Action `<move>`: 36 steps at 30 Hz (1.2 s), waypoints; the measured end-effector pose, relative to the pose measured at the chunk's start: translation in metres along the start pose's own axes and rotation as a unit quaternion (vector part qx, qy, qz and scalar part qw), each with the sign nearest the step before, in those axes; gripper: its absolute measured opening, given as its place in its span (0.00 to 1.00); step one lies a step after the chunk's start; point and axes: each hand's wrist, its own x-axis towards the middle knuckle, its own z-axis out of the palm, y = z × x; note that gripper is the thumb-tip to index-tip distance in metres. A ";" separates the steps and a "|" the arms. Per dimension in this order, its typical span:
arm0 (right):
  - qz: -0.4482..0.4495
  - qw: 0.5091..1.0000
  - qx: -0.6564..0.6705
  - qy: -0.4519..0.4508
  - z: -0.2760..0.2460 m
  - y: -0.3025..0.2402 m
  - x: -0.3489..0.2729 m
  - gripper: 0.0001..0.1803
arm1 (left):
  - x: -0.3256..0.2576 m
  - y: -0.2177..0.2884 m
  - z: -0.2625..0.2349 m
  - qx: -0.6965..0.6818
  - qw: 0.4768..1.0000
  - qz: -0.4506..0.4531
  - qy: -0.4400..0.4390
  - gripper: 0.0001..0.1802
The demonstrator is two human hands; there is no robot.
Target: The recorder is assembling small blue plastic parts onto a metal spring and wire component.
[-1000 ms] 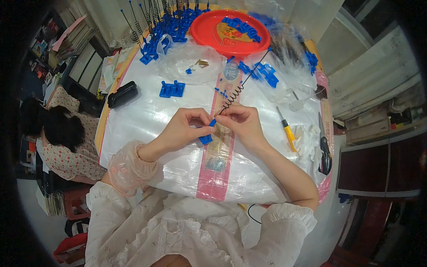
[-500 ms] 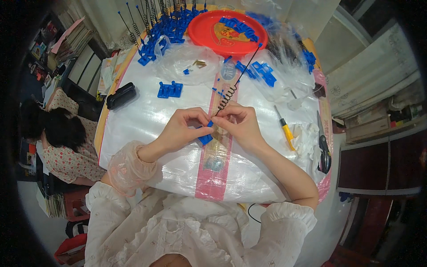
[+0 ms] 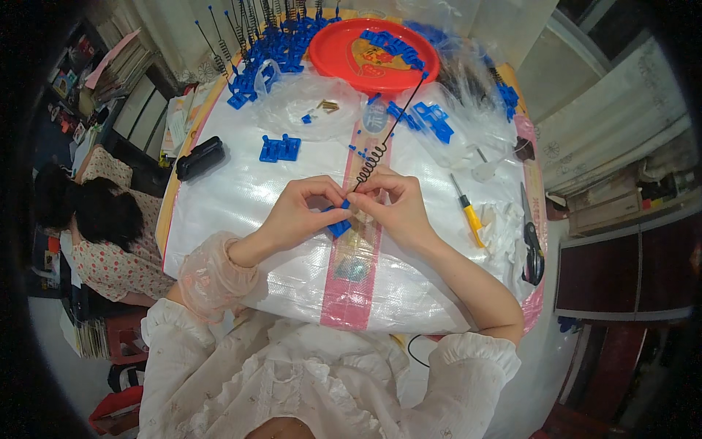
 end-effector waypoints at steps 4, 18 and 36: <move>0.011 1.000 0.017 0.005 0.001 0.002 0.000 0.05 | 0.000 0.003 0.000 0.001 1.000 -0.016 -0.001 0.07; 0.024 0.999 0.012 0.022 -0.003 0.000 -0.001 0.05 | 0.000 0.001 -0.001 -0.011 0.999 -0.049 -0.011 0.06; -0.095 0.992 -0.082 0.030 0.003 -0.006 0.000 0.05 | 0.001 -0.002 -0.001 0.080 0.990 0.110 0.027 0.07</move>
